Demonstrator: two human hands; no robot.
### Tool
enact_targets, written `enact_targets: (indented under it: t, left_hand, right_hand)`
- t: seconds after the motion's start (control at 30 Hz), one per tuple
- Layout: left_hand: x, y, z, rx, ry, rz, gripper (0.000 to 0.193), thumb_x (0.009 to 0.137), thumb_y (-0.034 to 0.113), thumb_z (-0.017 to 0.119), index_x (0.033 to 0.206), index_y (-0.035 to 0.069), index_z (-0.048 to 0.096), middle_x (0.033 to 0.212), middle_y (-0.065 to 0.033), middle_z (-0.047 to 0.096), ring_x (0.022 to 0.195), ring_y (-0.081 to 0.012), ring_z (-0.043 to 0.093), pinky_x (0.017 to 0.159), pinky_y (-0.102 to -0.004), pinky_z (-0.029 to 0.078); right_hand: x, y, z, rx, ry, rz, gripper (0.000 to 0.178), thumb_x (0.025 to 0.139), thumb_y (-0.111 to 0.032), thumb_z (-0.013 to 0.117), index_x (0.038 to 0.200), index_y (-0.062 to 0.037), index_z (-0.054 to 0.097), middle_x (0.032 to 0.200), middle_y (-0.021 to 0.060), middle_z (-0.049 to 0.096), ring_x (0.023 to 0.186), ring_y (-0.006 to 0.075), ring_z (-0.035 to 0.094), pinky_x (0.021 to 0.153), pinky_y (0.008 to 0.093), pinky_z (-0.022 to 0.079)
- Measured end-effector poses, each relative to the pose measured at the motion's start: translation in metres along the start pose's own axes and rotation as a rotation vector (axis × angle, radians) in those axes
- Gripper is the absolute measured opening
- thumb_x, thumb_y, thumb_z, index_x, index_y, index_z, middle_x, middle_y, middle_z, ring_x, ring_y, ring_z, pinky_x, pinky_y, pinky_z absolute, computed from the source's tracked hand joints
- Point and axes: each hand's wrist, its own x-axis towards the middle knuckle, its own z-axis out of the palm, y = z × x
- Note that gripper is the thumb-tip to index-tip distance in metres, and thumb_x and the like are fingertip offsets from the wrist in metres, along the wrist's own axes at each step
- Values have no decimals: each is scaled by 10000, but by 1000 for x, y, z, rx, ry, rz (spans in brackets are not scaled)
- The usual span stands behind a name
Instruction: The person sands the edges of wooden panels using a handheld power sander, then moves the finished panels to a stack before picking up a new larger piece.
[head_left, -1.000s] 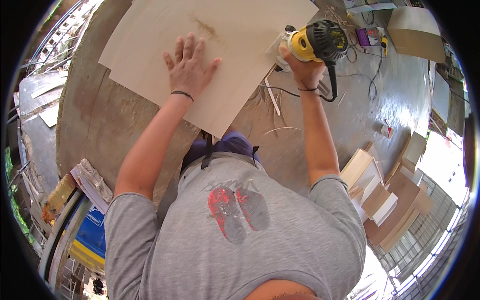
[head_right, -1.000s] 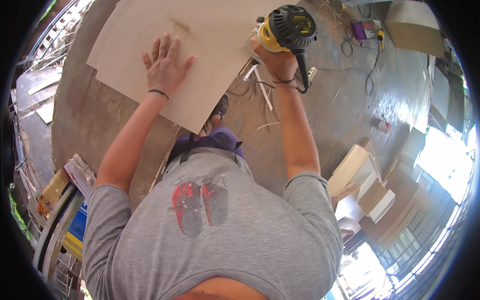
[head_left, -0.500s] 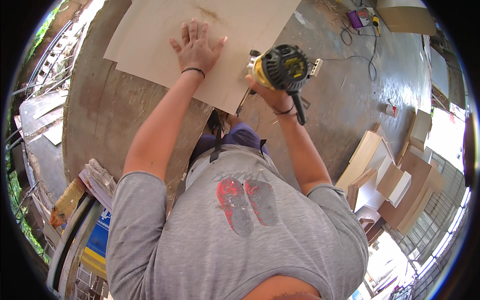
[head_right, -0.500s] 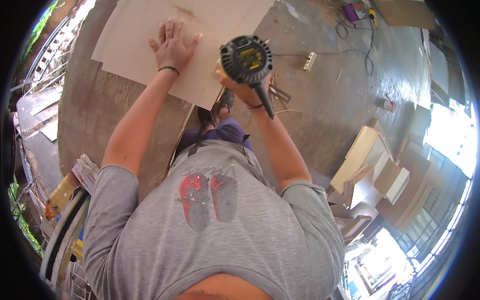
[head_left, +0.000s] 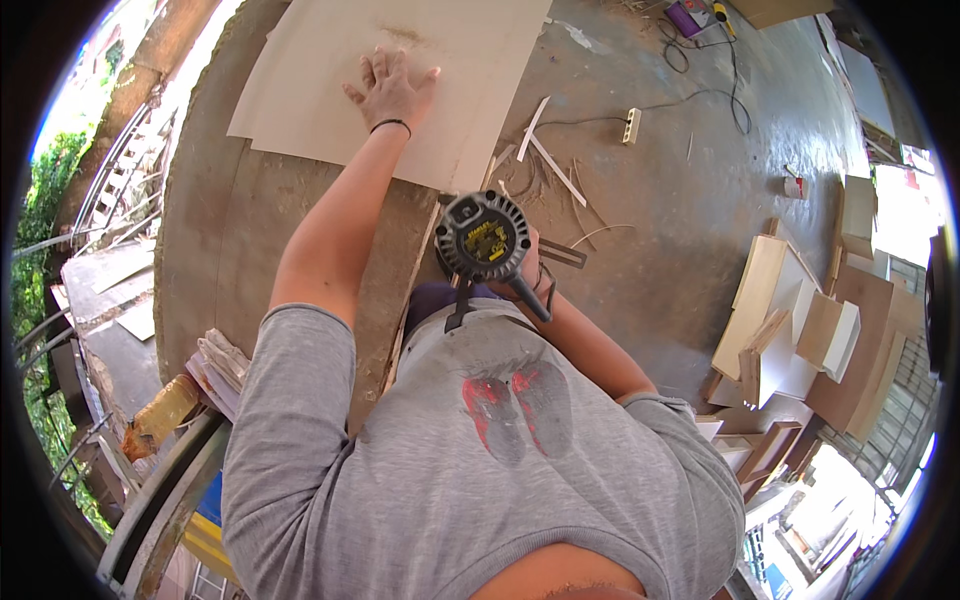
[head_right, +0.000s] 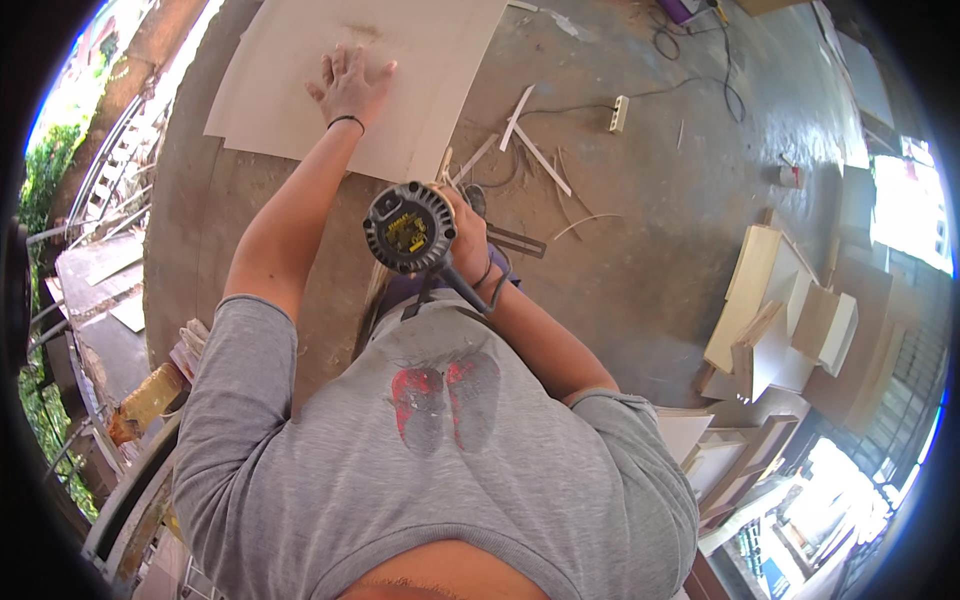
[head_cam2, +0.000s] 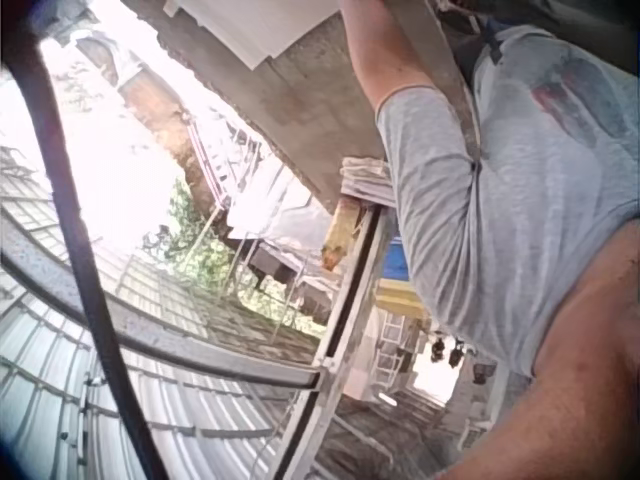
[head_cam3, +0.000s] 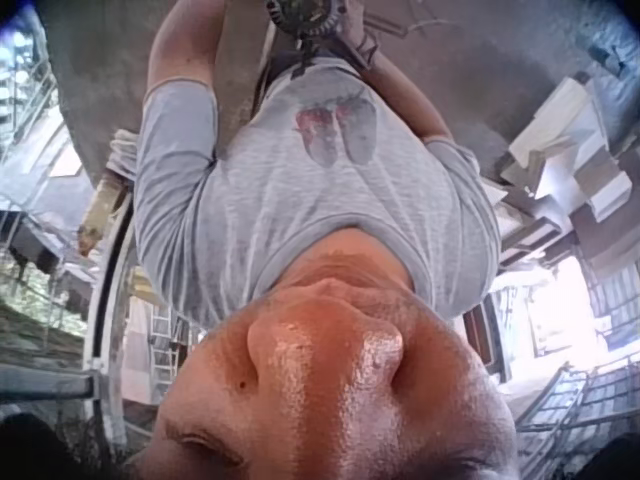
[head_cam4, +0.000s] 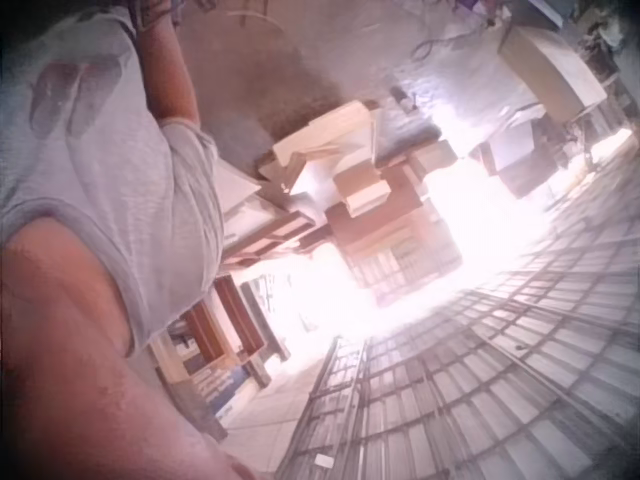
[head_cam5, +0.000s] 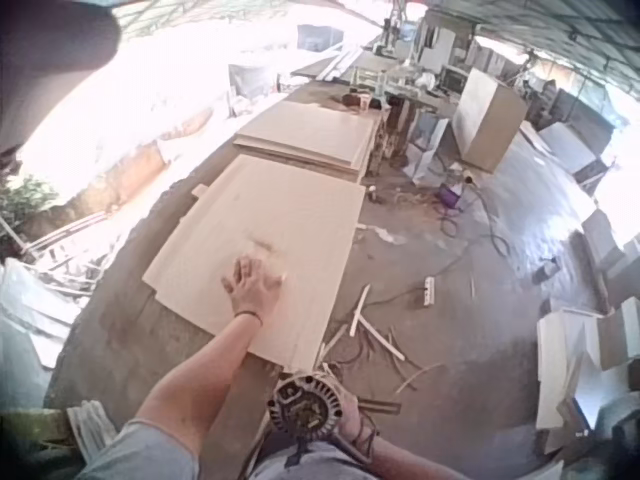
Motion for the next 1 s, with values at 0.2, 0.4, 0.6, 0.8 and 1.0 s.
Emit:
enact_targets:
  t: [0.2,0.4,0.6,0.8,1.0]
  left_hand:
    - [-54,31,-5,-178,-114,262,756,794,604,534,1392,164,390,1517,-103,228,1417,-312,130,1008,-728,59]
    - [-99,45,-23,-140,-213,401,758,753,479,609,1392,137,387,1526,-136,182,1421,-326,112,1000,-738,54]
    - [-117,10,-34,-188,-277,465,711,745,372,588,1371,87,405,1517,-163,194,1416,-353,119,1019,-716,16]
    - [-140,-86,-84,-98,-435,622,701,748,322,627,1377,95,414,1528,-104,210,1424,-301,134,1095,-600,87]
    - [-116,-215,-138,210,-670,602,734,752,224,629,1419,137,335,1551,-55,135,1433,-256,106,1142,-505,88]
  right_hand:
    - [-31,-48,-18,114,30,-218,528,772,-170,722,1233,-41,500,1162,94,579,1052,223,570,914,355,473]
    - [-53,-76,-64,-361,455,-473,442,682,-68,802,1067,-32,589,976,26,615,859,133,591,768,271,495]
    - [-58,-77,-97,-210,705,-484,633,633,-45,824,1171,-7,494,1083,87,581,960,185,589,867,323,489]
    - [-69,-81,-120,-227,830,-499,621,638,-72,822,1161,0,496,1070,90,589,945,189,596,864,324,489]
    - [-73,-79,-138,-278,839,-446,599,656,-58,799,1168,0,493,1080,88,582,952,183,591,867,326,487]
